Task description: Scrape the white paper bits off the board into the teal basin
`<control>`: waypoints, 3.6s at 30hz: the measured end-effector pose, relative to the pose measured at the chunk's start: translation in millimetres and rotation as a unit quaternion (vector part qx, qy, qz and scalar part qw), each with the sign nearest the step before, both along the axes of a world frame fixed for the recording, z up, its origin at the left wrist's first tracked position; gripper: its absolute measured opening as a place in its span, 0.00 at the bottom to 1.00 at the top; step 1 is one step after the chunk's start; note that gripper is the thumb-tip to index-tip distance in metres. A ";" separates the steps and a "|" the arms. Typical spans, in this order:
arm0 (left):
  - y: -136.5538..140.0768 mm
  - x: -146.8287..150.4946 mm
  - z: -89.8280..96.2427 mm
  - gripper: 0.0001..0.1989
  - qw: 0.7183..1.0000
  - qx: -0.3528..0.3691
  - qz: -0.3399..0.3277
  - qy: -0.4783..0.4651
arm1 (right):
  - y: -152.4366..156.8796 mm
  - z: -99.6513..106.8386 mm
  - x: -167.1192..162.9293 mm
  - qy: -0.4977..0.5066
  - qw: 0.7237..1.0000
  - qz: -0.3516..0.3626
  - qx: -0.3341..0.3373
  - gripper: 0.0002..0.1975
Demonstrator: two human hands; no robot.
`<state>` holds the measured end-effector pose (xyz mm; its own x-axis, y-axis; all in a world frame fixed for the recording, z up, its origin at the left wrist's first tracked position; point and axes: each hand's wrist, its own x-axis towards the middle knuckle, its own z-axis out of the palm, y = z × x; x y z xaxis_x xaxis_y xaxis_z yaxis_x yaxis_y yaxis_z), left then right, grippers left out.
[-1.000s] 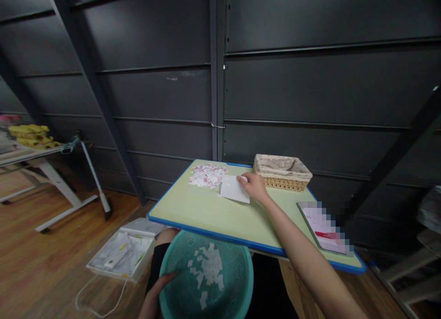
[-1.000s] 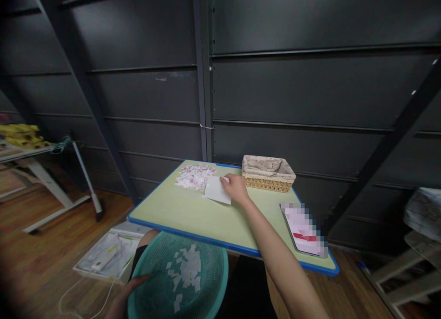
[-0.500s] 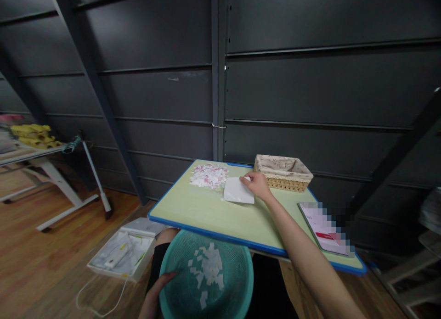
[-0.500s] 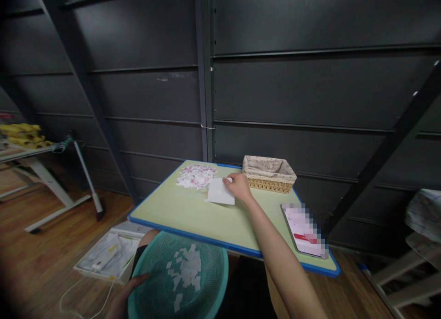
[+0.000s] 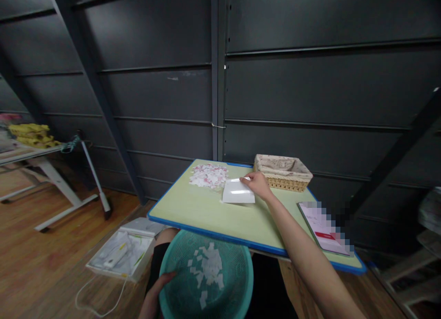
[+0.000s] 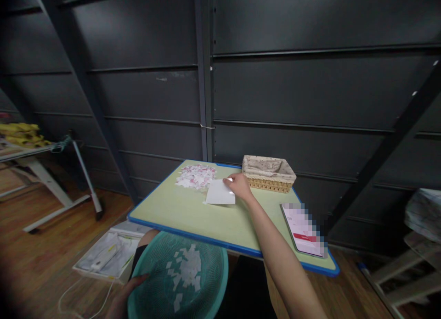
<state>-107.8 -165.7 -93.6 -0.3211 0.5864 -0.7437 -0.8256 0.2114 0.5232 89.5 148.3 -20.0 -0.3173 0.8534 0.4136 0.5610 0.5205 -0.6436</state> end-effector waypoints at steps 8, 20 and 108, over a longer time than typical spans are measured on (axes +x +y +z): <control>-0.4 -0.7 -8.0 0.35 1.000 0.004 -0.003 0.024 | -4.1 0.6 -3.5 0.006 1.000 -0.010 -0.001 0.15; 0.0 -2.0 -8.4 0.37 1.000 0.016 0.016 0.006 | -1.3 -8.2 -8.8 -0.015 0.985 -0.150 0.085 0.19; -0.7 -2.9 -13.7 0.30 1.000 0.011 -0.007 0.012 | -5.2 -5.4 -10.2 0.028 0.998 -0.019 0.056 0.14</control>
